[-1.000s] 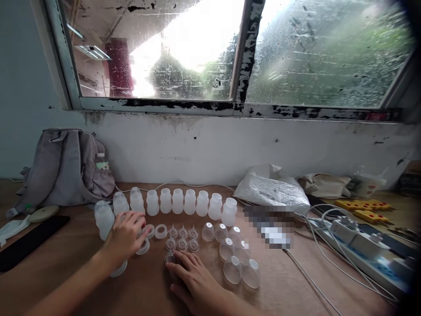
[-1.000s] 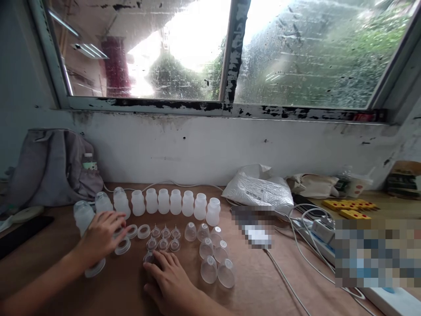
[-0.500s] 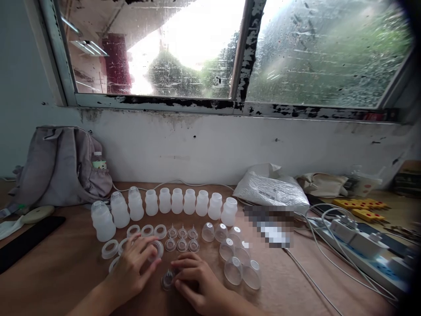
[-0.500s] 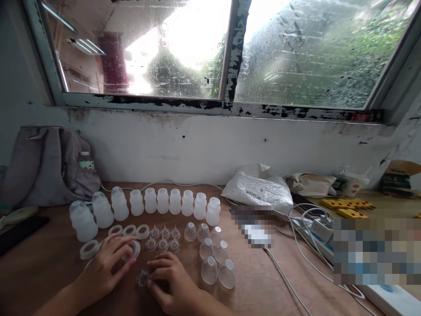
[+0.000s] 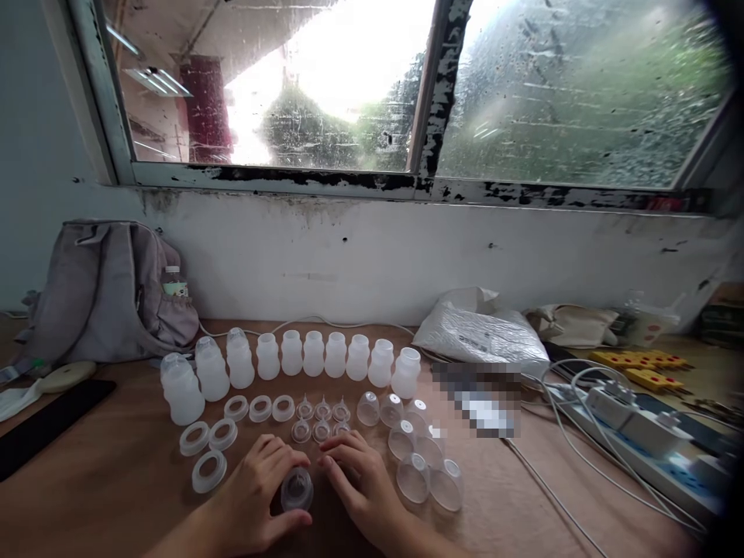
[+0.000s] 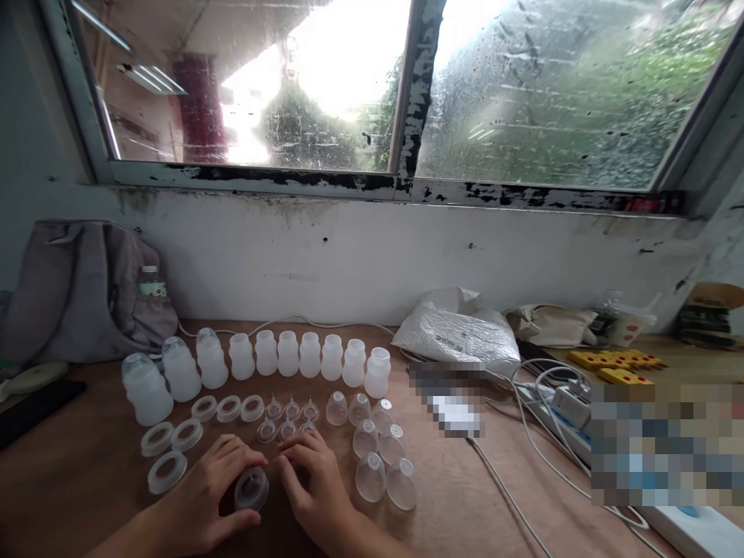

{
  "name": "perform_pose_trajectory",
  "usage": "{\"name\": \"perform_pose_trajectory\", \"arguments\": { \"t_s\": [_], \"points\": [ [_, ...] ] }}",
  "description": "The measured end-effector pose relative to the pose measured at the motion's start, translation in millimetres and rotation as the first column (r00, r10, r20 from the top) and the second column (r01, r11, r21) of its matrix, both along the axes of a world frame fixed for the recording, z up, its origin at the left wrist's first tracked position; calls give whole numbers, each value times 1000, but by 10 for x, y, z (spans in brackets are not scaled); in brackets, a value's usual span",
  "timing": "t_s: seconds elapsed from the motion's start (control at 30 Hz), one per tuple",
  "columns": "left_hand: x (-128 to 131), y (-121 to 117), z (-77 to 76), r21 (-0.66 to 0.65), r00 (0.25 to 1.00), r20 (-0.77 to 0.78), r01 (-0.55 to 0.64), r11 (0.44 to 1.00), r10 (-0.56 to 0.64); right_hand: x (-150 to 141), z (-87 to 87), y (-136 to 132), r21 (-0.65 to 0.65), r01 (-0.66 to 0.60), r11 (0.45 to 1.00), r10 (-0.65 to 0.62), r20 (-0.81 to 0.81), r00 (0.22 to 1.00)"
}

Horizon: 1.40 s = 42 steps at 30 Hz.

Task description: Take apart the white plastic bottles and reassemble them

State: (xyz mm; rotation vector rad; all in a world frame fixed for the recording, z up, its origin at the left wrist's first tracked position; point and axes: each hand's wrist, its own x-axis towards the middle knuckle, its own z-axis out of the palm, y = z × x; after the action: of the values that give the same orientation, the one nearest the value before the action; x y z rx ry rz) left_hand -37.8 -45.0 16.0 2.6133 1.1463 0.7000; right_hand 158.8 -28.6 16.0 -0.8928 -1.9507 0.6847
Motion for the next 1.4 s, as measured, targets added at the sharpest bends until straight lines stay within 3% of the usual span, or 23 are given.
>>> {"name": "perform_pose_trajectory", "arguments": {
  "t_s": [0.23, 0.33, 0.43, 0.5, 0.63, 0.73, 0.8, 0.93, 1.1, 1.4],
  "points": [
    [3, 4, 7, 1, 999, 32, 13, 1000, -13, -2, 2, 10, -28, 4, 1000, -4, -5, 1000],
    [61, 11, 46, -137, 982, 160, -75, 988, 97, 23, 1, -11, -35, -20, 999, 18, -34, 999],
    [184, 29, 92, -385, 881, 383, -121, 915, 278, 43, -23, -53, -12, -81, 997, 80, -72, 994],
    [288, 50, 94, -482, 793, 505, -68, 874, 341, 42, -49, -75, 7, -101, 995, 101, -66, 993],
    [487, 79, -34, -563, 679, 633, 75, 823, 371, 17, -85, -64, -54, -14, 998, 12, -38, 999],
    [570, 53, -151, -607, 554, 680, 56, 793, 481, 9, -92, -10, -155, 53, 987, -67, -88, 994],
    [580, 20, -177, -596, 515, 693, 17, 803, 504, 11, -103, 30, -221, 72, 973, -104, -136, 985],
    [547, -22, -133, -555, 588, 699, 87, 827, 407, 11, -126, 76, -284, 68, 956, -121, -175, 977],
    [514, -26, -106, -551, 599, 724, 203, 809, 343, -5, -98, 62, -245, 101, 964, -136, -129, 982],
    [488, -53, -122, -556, 652, 697, 227, 799, 299, -15, -50, 31, -235, 105, 966, -136, -119, 983]
  ]
}}
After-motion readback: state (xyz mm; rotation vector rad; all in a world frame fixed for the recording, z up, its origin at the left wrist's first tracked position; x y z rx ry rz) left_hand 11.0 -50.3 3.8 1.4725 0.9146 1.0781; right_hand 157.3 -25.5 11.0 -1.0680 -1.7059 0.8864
